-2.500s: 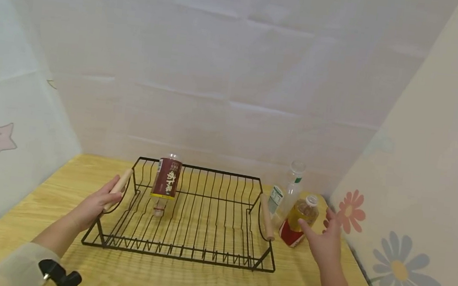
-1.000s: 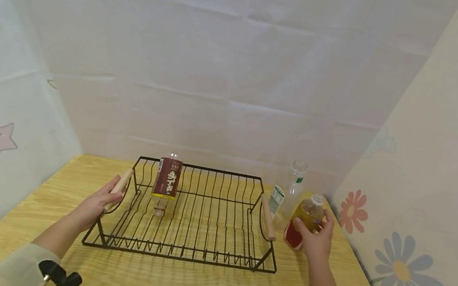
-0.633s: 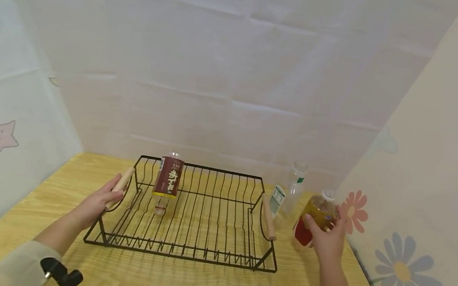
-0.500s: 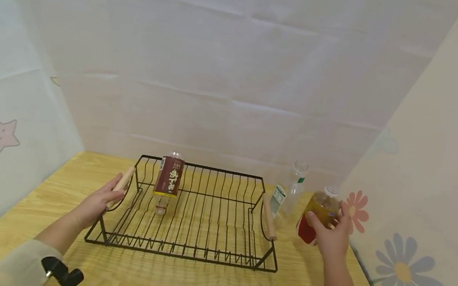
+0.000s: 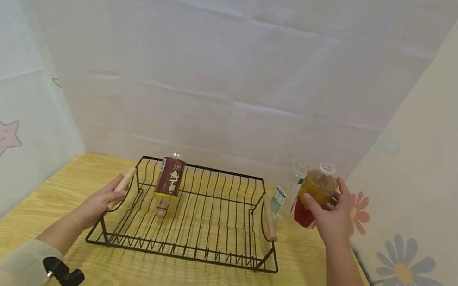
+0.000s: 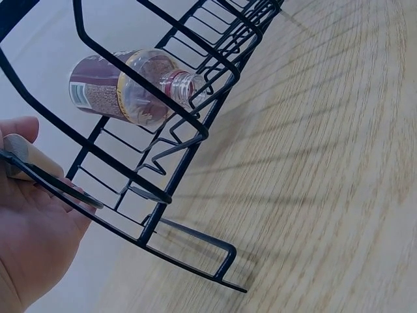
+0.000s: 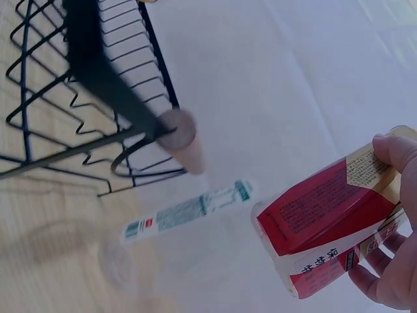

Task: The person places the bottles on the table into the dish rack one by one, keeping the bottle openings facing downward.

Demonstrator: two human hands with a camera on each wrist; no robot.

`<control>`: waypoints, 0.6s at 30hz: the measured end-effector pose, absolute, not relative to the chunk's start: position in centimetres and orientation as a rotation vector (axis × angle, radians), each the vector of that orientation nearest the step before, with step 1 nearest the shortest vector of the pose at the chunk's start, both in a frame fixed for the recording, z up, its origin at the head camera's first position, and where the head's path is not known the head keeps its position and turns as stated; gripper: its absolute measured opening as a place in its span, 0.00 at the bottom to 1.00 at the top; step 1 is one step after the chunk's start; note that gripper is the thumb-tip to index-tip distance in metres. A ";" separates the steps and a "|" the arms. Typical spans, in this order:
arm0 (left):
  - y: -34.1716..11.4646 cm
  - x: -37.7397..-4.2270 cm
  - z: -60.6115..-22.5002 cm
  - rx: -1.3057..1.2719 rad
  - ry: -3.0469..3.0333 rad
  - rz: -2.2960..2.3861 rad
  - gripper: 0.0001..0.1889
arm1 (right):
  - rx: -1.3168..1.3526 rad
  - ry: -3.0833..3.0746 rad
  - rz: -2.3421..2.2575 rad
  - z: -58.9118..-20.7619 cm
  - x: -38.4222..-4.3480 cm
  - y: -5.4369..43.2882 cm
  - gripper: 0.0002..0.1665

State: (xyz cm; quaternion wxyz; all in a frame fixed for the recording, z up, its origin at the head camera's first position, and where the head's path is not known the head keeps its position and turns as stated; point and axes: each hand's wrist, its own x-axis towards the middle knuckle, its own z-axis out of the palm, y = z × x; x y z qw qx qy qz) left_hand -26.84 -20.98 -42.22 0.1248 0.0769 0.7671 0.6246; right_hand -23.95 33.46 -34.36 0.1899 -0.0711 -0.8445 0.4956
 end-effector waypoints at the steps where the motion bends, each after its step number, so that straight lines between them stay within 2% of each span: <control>1: -21.0 -26.8 -42.2 0.223 2.233 1.821 0.39 | -0.193 -2.377 1.388 -34.1 -24.0 33.1 0.56; 18: -21.0 -26.9 -42.3 0.194 2.230 1.823 0.37 | 0.045 -2.412 1.437 -31.6 -25.5 27.5 0.56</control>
